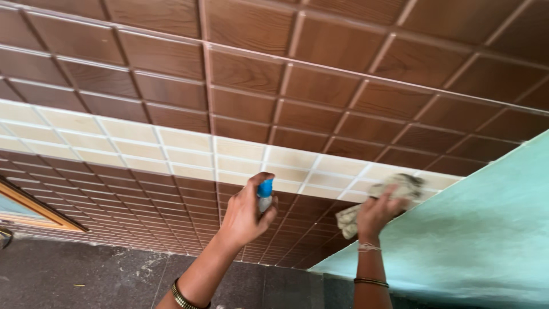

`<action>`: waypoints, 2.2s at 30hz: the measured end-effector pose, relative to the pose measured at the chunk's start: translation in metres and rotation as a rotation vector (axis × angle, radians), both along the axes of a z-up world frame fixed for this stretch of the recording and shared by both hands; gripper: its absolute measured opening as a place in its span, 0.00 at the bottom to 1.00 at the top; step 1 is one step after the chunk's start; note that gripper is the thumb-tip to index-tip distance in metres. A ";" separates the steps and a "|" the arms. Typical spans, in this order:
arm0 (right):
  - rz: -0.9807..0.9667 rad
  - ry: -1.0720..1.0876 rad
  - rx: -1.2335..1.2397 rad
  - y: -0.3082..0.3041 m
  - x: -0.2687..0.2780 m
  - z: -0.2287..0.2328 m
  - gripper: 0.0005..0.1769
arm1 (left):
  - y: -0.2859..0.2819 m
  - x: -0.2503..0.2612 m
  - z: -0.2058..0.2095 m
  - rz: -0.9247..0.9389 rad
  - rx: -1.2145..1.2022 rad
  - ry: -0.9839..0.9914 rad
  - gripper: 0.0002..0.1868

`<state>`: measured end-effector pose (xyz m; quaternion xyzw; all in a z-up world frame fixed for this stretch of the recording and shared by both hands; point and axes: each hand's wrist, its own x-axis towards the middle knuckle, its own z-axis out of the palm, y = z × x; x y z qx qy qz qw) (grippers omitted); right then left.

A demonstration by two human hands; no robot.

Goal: The person sprays a liquid from a bottle onto a carved wooden door and a tiled wall, then wipes both surfaces with a cloth, including a switchboard on the wall.

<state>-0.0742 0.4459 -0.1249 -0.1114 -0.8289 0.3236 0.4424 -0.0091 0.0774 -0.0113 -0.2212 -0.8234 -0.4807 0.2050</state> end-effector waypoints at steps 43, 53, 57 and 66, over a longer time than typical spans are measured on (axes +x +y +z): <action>0.319 -0.218 1.063 -0.014 -0.011 -0.016 0.25 | -0.062 0.052 -0.056 0.311 0.093 -0.088 0.35; -0.029 -0.098 0.672 0.092 -0.007 -0.081 0.50 | -0.046 0.047 -0.050 0.249 0.075 -0.107 0.34; -0.023 0.083 0.642 0.004 -0.025 -0.060 0.47 | -0.061 0.056 -0.048 0.310 0.042 -0.094 0.36; 0.467 -0.027 0.756 -0.252 -0.010 0.066 0.36 | -0.092 0.068 -0.050 0.361 0.074 -0.101 0.35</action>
